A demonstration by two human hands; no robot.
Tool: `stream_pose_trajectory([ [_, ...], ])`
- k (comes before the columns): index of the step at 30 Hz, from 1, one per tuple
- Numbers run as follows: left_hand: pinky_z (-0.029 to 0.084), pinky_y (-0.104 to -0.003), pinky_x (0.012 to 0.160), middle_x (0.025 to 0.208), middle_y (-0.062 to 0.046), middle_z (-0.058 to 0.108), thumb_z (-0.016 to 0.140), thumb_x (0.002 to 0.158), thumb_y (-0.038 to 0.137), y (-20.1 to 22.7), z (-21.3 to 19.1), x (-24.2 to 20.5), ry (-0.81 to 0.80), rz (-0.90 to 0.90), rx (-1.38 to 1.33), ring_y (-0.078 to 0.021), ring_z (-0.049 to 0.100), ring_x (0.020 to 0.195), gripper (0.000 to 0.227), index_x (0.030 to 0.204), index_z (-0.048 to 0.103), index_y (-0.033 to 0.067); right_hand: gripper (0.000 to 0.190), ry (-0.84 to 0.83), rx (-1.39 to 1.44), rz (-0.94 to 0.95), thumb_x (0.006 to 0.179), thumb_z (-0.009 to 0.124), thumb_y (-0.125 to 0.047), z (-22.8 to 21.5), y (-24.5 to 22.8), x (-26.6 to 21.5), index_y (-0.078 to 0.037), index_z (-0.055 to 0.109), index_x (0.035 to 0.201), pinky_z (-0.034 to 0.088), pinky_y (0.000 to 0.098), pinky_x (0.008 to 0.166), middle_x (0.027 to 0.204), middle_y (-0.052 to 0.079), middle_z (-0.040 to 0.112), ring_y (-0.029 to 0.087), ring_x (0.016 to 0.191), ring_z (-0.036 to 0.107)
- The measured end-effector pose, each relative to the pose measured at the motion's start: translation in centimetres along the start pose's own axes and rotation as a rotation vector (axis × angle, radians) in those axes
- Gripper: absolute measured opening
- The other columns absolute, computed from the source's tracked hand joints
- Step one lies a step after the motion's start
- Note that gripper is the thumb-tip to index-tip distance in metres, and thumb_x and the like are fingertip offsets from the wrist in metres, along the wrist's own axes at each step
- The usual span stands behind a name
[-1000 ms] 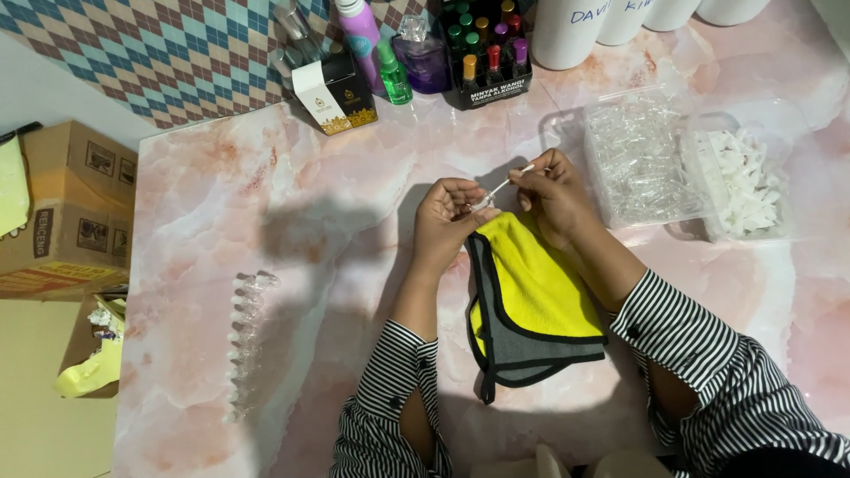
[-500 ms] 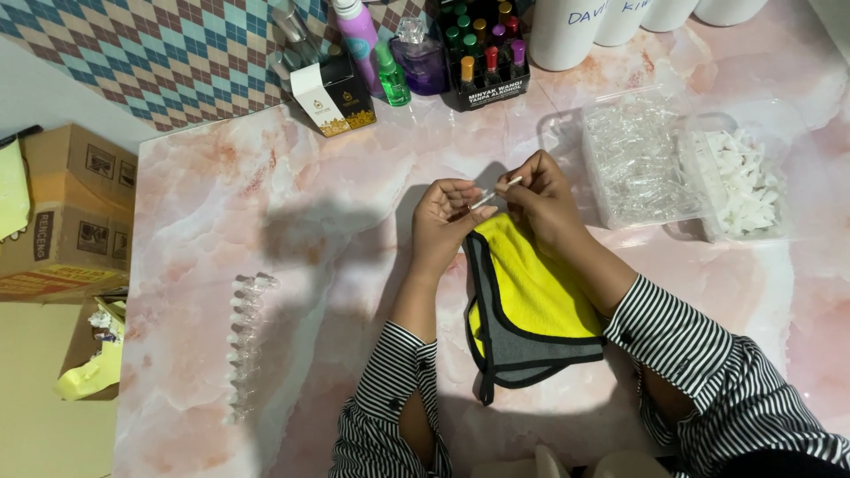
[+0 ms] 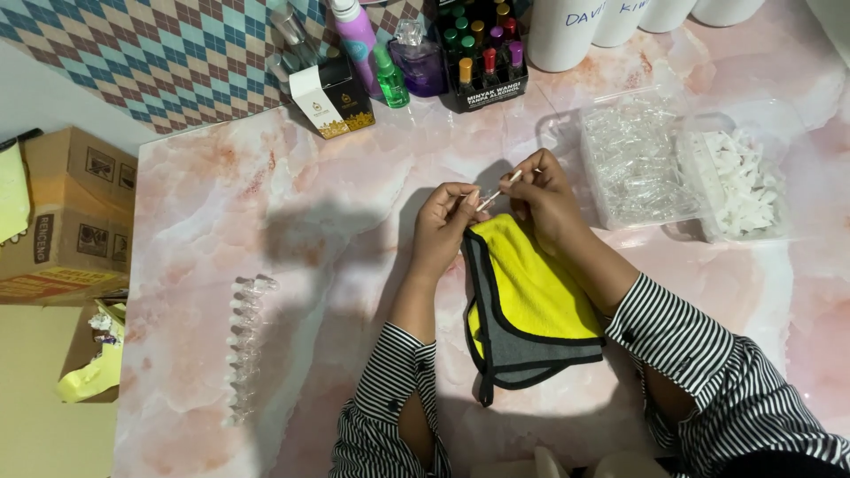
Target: Assembling perfume sample vials by picking vials and caps from containers, snapping them together, and placing them into a pouch.
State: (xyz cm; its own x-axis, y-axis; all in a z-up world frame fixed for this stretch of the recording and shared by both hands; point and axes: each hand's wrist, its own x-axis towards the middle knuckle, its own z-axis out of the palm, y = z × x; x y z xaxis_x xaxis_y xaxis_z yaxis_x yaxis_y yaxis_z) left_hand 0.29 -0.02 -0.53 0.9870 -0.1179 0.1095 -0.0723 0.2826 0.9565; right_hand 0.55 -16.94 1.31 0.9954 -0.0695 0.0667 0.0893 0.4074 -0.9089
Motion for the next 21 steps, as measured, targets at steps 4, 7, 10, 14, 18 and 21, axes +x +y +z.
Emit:
stream_pose_trajectory([
  [4, 0.063, -0.022, 0.071, 0.093, -0.013, 0.076, 0.066, 0.102, 0.016, 0.4, 0.2, 0.0, -0.009, -0.006, -0.006, -0.0125, 0.074, 0.079, 0.016, 0.113, 0.067, 0.0038, 0.027, 0.066, 0.124, 0.077, 0.089, 0.069, 0.005, -1.8, 1.6, 1.4, -0.008, 0.048, 0.100, 0.035, 0.0194, 0.044, 0.080, 0.011, 0.065, 0.010, 0.049, 0.047],
  [7, 0.062, -0.021, 0.069, 0.093, -0.013, 0.076, 0.066, 0.102, 0.018, 1.2, 0.5, -0.1, -0.014, -0.009, -0.015, -0.0117, 0.074, 0.078, 0.018, 0.113, 0.066, 0.0043, 0.025, 0.095, 0.180, 0.124, 0.091, 0.068, 0.004, -1.6, 1.1, 1.3, -0.008, 0.048, 0.100, 0.033, 0.0191, 0.044, 0.079, 0.012, 0.064, 0.011, 0.048, 0.046],
  [10, 0.061, -0.020, 0.068, 0.093, -0.015, 0.077, 0.066, 0.102, 0.018, 1.5, 0.5, -0.2, -0.025, -0.012, 0.002, -0.0119, 0.074, 0.077, 0.017, 0.112, 0.066, 0.0049, 0.026, 0.108, 0.187, 0.133, 0.090, 0.069, 0.005, -1.3, 0.7, 1.1, -0.007, 0.048, 0.100, 0.034, 0.0178, 0.044, 0.080, 0.011, 0.064, 0.010, 0.050, 0.048],
  [14, 0.062, -0.021, 0.069, 0.092, -0.016, 0.076, 0.068, 0.101, 0.018, 0.9, 0.3, -0.1, -0.024, -0.012, 0.000, -0.0128, 0.074, 0.077, 0.017, 0.112, 0.066, 0.0049, 0.025, 0.103, 0.177, 0.134, 0.090, 0.069, 0.007, -1.1, 0.7, 0.9, -0.006, 0.049, 0.100, 0.036, 0.0173, 0.046, 0.079, 0.013, 0.066, 0.012, 0.053, 0.053],
  [18, 0.062, -0.022, 0.070, 0.090, -0.016, 0.076, 0.069, 0.100, 0.017, 0.6, 0.2, -0.2, -0.017, 0.001, -0.001, -0.0134, 0.074, 0.078, 0.018, 0.112, 0.067, 0.0032, 0.025, 0.095, 0.183, 0.145, 0.090, 0.070, 0.006, -0.7, 0.9, 0.8, -0.006, 0.050, 0.099, 0.038, 0.0165, 0.046, 0.080, 0.014, 0.068, 0.012, 0.054, 0.058],
  [21, 0.061, -0.020, 0.071, 0.085, -0.014, 0.075, 0.069, 0.100, 0.018, 0.3, 0.0, 0.0, -0.032, 0.005, 0.012, -0.0121, 0.073, 0.077, 0.020, 0.112, 0.067, 0.0028, 0.026, 0.095, 0.209, 0.171, 0.090, 0.069, 0.005, -1.0, 1.1, 1.1, -0.008, 0.049, 0.100, 0.036, 0.0163, 0.045, 0.078, 0.013, 0.068, 0.009, 0.049, 0.052],
])
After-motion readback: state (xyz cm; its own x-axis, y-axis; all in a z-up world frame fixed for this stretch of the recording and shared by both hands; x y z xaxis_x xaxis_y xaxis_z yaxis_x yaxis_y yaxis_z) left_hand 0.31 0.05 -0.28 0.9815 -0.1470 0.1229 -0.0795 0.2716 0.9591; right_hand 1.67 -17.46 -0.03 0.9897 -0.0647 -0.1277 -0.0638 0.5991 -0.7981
